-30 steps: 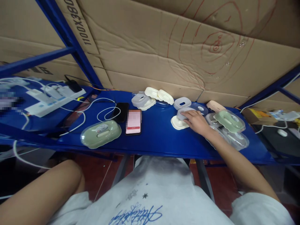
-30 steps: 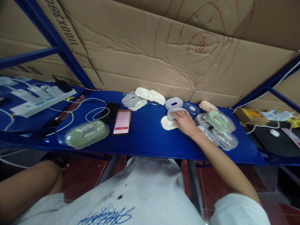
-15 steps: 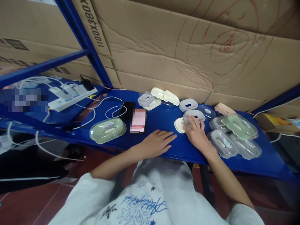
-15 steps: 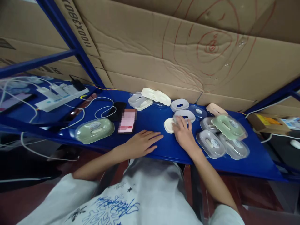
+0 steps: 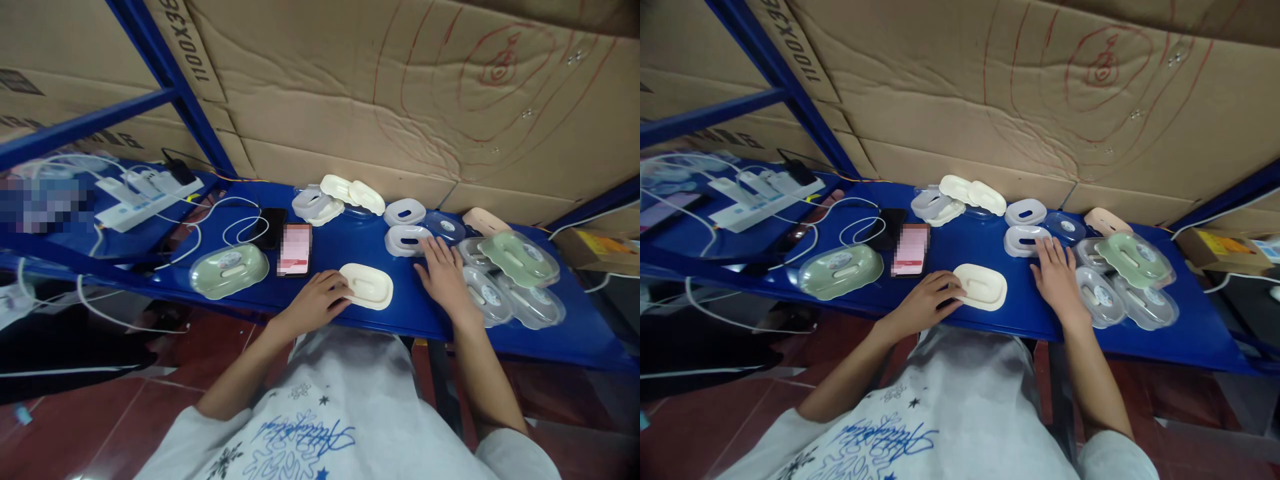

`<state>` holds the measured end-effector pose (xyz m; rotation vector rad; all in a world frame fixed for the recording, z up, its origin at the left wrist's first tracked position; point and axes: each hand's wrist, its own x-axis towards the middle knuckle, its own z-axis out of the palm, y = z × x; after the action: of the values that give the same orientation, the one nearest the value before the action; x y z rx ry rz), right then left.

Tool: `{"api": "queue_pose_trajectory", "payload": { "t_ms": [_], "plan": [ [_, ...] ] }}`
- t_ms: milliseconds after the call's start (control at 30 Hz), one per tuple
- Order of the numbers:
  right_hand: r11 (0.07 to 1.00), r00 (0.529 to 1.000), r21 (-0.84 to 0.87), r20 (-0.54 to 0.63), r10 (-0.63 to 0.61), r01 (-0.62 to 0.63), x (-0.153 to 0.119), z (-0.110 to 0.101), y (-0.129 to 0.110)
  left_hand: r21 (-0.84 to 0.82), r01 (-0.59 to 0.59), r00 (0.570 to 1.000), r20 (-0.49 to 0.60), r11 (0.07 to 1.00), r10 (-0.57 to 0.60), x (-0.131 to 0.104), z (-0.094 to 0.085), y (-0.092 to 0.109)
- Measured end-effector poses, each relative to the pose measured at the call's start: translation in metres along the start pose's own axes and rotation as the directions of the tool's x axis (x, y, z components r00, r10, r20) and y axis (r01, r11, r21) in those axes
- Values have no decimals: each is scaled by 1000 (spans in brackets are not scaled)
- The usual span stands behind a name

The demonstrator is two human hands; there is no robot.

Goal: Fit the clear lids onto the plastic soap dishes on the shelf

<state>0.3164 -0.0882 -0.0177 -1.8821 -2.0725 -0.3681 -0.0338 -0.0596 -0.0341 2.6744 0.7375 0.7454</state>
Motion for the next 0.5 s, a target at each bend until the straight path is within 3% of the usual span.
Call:
{"api": "queue_pose_trajectory", "payload": {
  "t_ms": [100, 233, 367, 500],
  "plan": [
    [1000, 998, 3, 55, 7, -7, -2, 1, 7, -94, 3, 998, -64, 996, -9, -3, 0, -3],
    [967, 999, 256, 23, -26, 19, -5, -9, -13, -185, -3, 997, -81, 983, -12, -3, 1, -2],
    [878, 997, 475, 17, -73, 57, -9, -23, -46, -86, 19, 991, -131, 996, -31, -1, 1, -1],
    [857, 973, 481, 32, -230, 187, -23, -27, -73, 42, -34, 990, -133, 999, 39, -1, 2, -2]
  ]
}}
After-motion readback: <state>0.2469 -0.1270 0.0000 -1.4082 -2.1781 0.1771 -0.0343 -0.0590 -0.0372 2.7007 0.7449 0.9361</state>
